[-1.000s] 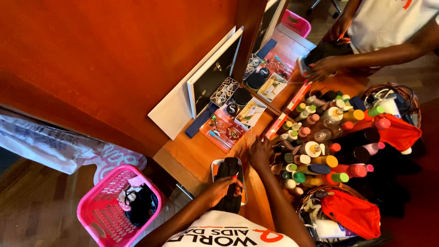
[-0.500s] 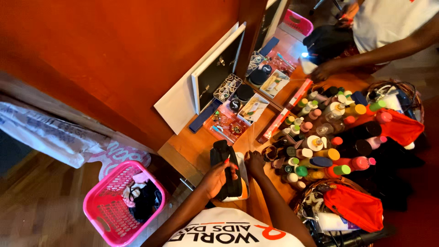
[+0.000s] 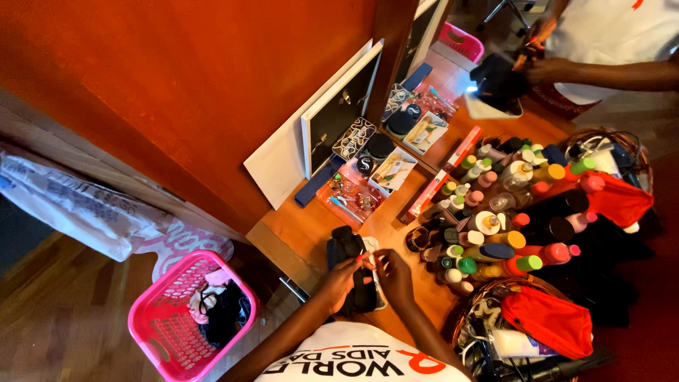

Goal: The person organizes a vanity by picking up bottles and putting them into a basket, then folds a piece of paper, places it into a bag, and packs a notebook and money into a separate bag.

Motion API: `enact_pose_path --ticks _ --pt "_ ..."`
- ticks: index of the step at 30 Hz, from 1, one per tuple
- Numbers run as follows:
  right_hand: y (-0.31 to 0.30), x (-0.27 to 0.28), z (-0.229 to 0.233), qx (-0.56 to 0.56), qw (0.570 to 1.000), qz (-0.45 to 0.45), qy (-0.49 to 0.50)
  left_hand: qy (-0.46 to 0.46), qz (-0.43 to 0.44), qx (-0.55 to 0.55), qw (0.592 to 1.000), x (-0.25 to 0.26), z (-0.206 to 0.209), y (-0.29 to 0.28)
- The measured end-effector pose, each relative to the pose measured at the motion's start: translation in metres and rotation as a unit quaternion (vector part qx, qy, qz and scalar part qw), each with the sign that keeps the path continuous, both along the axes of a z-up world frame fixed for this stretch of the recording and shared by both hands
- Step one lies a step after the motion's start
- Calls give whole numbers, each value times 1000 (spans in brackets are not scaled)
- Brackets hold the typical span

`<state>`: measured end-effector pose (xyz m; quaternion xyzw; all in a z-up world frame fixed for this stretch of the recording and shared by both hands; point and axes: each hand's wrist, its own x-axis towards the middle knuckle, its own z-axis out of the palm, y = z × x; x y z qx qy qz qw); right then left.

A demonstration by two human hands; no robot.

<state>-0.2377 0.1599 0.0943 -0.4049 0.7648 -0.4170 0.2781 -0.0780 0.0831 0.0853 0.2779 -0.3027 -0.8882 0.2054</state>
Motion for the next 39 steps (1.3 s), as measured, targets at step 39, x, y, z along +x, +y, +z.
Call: enact_pose_path --ticks 39 --pt "-29 -18 -125 186 967 -89 150 152 16 131 979 2 -89 -4"
